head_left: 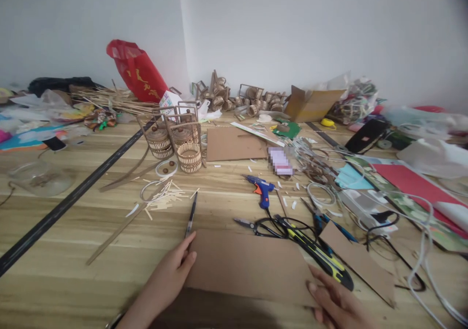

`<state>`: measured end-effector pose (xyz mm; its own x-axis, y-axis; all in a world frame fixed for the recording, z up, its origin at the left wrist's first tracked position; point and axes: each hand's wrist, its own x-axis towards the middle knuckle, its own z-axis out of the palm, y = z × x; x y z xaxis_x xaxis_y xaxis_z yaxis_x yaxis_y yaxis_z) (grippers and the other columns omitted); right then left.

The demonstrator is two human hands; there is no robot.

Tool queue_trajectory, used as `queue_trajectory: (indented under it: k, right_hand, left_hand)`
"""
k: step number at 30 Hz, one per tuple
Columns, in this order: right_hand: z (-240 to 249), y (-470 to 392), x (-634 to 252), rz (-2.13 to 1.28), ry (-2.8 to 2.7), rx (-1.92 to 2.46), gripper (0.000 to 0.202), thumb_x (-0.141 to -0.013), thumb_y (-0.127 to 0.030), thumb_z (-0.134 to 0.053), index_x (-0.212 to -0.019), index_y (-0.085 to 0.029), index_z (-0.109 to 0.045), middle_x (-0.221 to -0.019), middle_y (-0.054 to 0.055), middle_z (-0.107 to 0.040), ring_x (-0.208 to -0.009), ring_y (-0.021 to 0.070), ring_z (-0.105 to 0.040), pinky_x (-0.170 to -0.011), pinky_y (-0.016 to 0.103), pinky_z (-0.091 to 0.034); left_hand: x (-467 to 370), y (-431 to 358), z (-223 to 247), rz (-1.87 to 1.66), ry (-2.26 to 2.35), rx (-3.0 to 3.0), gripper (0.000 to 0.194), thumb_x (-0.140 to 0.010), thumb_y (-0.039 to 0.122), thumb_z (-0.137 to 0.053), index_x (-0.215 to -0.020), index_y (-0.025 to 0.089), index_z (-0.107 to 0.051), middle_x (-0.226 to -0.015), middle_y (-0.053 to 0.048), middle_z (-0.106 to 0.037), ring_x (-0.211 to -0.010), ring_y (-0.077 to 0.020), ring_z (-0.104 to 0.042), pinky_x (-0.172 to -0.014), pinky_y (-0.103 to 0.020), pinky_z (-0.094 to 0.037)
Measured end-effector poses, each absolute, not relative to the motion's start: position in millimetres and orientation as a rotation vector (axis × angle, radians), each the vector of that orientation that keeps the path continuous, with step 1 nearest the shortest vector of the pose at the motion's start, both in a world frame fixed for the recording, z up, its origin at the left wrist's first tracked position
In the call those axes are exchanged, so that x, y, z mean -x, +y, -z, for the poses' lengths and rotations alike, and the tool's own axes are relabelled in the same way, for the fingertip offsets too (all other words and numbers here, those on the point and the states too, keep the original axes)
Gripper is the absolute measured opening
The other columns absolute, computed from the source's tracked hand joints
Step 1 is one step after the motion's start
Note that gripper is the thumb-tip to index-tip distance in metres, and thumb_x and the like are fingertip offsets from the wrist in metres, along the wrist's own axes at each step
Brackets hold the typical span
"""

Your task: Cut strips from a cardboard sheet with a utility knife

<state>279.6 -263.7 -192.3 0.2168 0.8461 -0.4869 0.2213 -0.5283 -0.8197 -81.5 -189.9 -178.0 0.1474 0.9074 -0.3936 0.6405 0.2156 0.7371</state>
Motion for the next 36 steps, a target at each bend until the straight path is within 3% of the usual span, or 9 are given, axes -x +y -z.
queue_trajectory:
  k: [5, 9, 15, 18, 21, 24, 28, 30, 36]
  right_hand:
    - [179, -230, -275, -1.291, -1.096, 1.854, 0.087, -0.071, -0.076, -0.06, -0.129, -0.011, -0.055, -0.059, -0.004, -0.054, -0.054, 0.0129, -0.048, -0.053, 0.026, -0.038]
    - [178, -213, -271, -1.24, -1.234, 1.939, 0.084, -0.069, -0.075, -0.057, -0.125, -0.012, -0.057, -0.056, -0.003, -0.056, -0.05, 0.0147, -0.048, -0.051, 0.027, -0.037]
    - [186, -216, -276, -1.02, -1.678, 1.965, 0.069, -0.085, -0.062, -0.045, -0.128, -0.011, -0.062, -0.059, 0.003, -0.067, -0.058, 0.0218, -0.064, -0.059, 0.03, -0.049]
    - [181, -219, -282, -0.892, -1.836, 1.985, 0.061, -0.088, -0.058, -0.043, -0.124, -0.015, -0.068, -0.087, 0.01, -0.078, -0.084, 0.0255, -0.074, -0.077, 0.031, -0.055]
    - [175, -219, -288, -0.727, -1.885, 2.069, 0.054, -0.089, -0.059, -0.043, -0.117, -0.023, -0.073, -0.121, 0.01, -0.073, -0.112, 0.0278, -0.069, -0.094, 0.033, -0.053]
    - [178, -215, -291, -0.55, -1.905, 2.171, 0.048, -0.092, -0.057, -0.037, -0.11, -0.027, -0.072, -0.11, 0.008, -0.077, -0.099, 0.0278, -0.073, -0.082, 0.035, -0.056]
    - [190, -206, -291, -0.313, -2.031, 2.258, 0.04, -0.096, -0.049, -0.033, -0.089, -0.028, -0.067, -0.087, 0.006, -0.077, -0.075, 0.0274, -0.075, -0.06, 0.034, -0.052]
    - [195, -199, -290, -0.186, -2.093, 2.298, 0.038, -0.097, -0.045, -0.033, -0.085, -0.027, -0.063, -0.087, 0.006, -0.076, -0.074, 0.028, -0.074, -0.055, 0.034, -0.048]
    - [197, -180, -292, 0.059, -2.106, 2.221, 0.028, -0.097, -0.037, -0.04, -0.078, -0.025, -0.057, -0.082, 0.005, -0.075, -0.066, 0.0221, -0.072, -0.048, 0.027, -0.038]
  left_hand:
    - [73, -165, 171, -0.258, 1.646, -1.648, 0.065, -0.093, 0.031, -0.033, -0.152, 0.004, -0.037, -0.139, -0.017, -0.06, -0.128, -0.0256, -0.059, -0.108, -0.038, -0.043]
    - [70, -163, 166, -0.13, 1.725, -1.763, 0.065, -0.094, 0.03, -0.034, -0.154, 0.003, -0.032, -0.149, -0.017, -0.049, -0.136, -0.0256, -0.052, -0.112, -0.038, -0.04]
    - [73, -185, 155, 0.089, 1.805, -1.802, 0.073, -0.094, 0.03, -0.046, -0.156, 0.001, -0.022, -0.158, -0.017, -0.033, -0.145, -0.0264, -0.039, -0.118, -0.038, -0.031]
    - [77, -197, 150, 0.184, 1.848, -1.805, 0.075, -0.092, 0.029, -0.053, -0.157, 0.005, -0.024, -0.156, -0.018, -0.038, -0.143, -0.0274, -0.042, -0.116, -0.038, -0.034]
    - [81, -205, 143, 0.257, 1.945, -1.866, 0.062, -0.096, 0.031, -0.048, -0.153, 0.008, -0.037, -0.141, -0.02, -0.057, -0.128, -0.0317, -0.058, -0.107, -0.044, -0.045]
    - [79, -207, 139, 0.24, 1.933, -2.003, 0.059, -0.096, 0.036, -0.052, -0.15, 0.013, -0.045, -0.141, -0.02, -0.057, -0.128, -0.0339, -0.057, -0.107, -0.049, -0.045]
    - [64, -195, 149, 0.207, 1.506, -2.213, 0.093, -0.072, 0.043, -0.082, -0.153, 0.03, -0.038, -0.164, -0.013, -0.024, -0.149, -0.0389, -0.024, -0.119, -0.056, -0.028]
    - [57, -186, 157, 0.229, 1.39, -2.239, 0.107, -0.063, 0.045, -0.089, -0.155, 0.03, -0.034, -0.165, -0.016, -0.01, -0.151, -0.043, -0.012, -0.119, -0.062, -0.022]
    - [52, -167, 166, 0.163, 1.311, -2.287, 0.103, -0.068, 0.054, -0.084, -0.155, 0.028, -0.035, -0.163, -0.02, -0.007, -0.15, -0.0441, -0.008, -0.118, -0.066, -0.015]
